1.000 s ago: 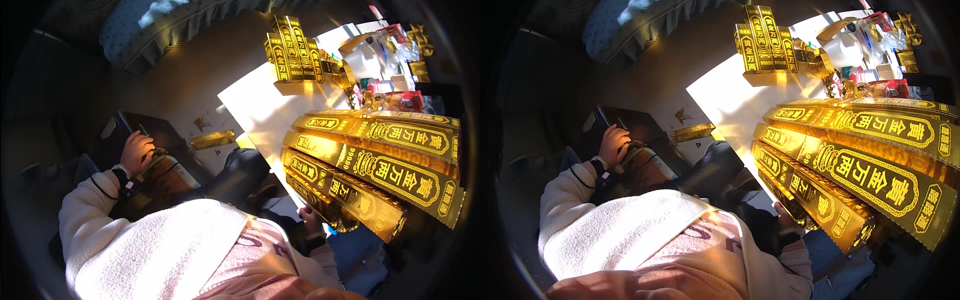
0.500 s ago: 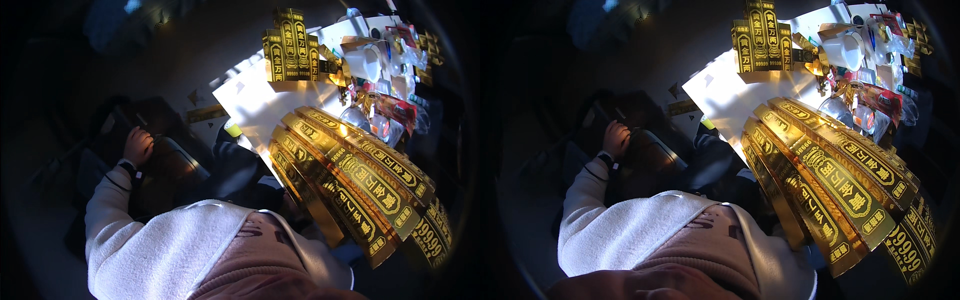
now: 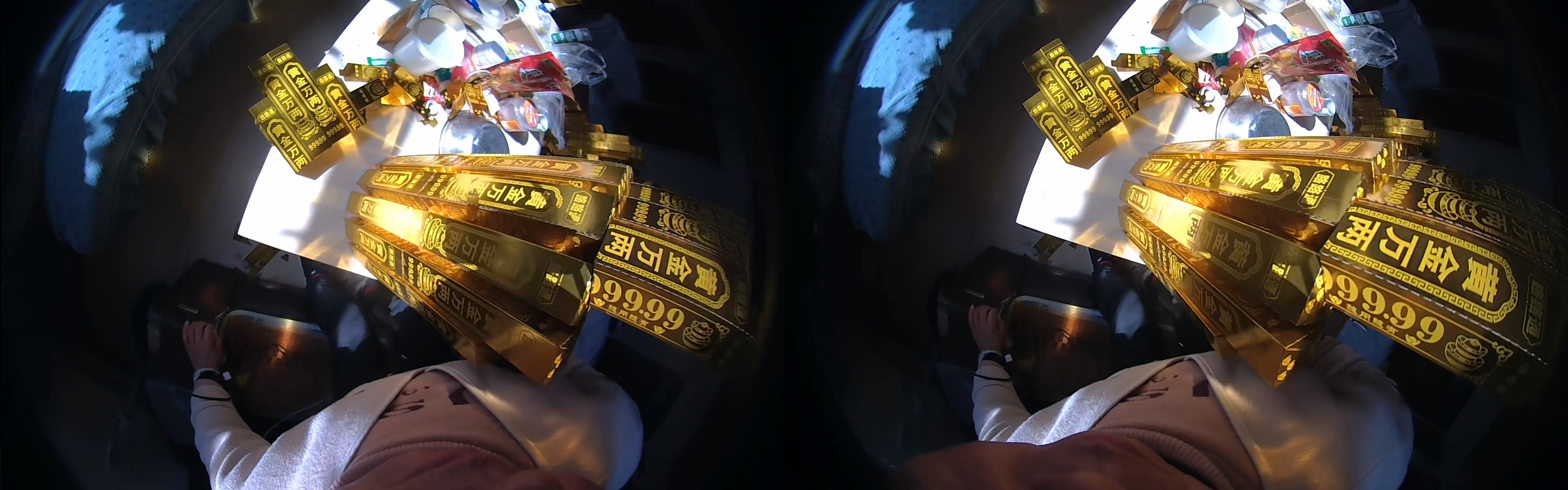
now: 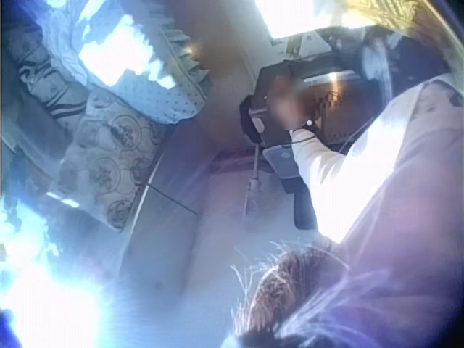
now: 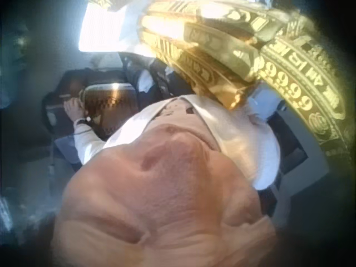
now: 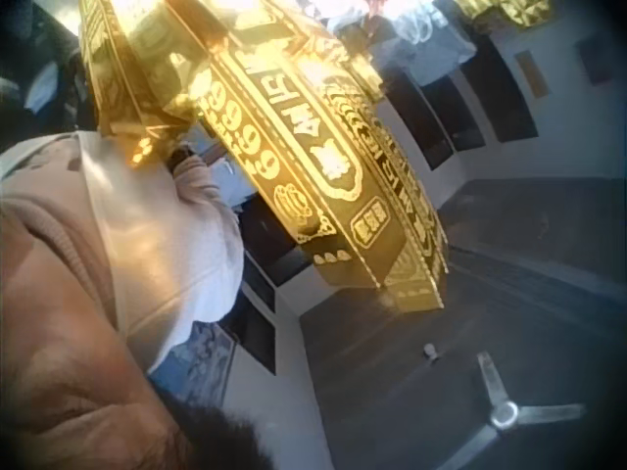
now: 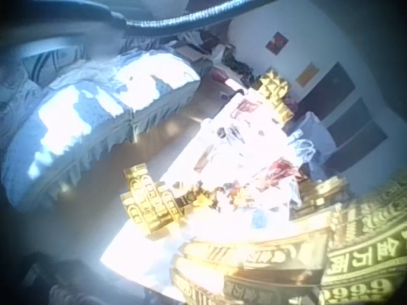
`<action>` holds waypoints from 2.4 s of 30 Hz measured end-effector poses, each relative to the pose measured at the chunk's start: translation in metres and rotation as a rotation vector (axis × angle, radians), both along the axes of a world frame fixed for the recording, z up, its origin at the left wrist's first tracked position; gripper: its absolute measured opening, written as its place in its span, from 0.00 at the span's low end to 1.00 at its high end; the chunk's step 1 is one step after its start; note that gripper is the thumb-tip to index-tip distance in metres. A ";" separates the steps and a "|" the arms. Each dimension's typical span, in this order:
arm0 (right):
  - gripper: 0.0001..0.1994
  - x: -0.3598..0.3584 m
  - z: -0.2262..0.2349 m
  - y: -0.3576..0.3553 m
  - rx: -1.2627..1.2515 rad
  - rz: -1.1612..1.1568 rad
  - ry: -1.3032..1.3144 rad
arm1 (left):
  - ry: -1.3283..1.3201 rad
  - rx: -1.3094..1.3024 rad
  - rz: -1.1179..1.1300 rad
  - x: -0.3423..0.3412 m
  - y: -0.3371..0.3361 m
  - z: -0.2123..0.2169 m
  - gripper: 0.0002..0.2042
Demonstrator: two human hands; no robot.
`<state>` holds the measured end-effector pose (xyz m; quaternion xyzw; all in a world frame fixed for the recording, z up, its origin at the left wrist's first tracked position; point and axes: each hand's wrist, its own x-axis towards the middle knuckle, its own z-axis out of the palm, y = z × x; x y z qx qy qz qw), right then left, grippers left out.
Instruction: The person assembles a fan-shaped structure from multiple gold-colored paper bars. They fold and interlock the bars by hand, then use scissors to trim edges and refine the shape. The finished assembly is held up and rotated for inspection.
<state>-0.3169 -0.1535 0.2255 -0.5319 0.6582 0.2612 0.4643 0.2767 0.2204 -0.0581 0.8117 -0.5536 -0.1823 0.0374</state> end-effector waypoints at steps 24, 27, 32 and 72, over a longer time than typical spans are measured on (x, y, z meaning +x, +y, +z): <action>0.11 -0.070 0.095 -0.068 -0.753 -0.401 -0.602 | 1.292 -0.562 0.565 -0.093 -0.259 0.275 0.23; 0.17 -0.061 0.128 -0.083 -0.921 -0.441 -0.738 | 1.043 -0.748 0.330 -0.118 -0.308 0.417 0.24; 0.33 -0.028 0.169 -0.094 -1.049 -0.247 -1.022 | 0.733 -0.977 -0.036 -0.180 -0.360 0.528 0.40; 0.25 0.060 0.169 -0.099 -1.329 -0.407 -0.678 | 1.099 -0.843 0.127 -0.210 -0.439 0.466 0.30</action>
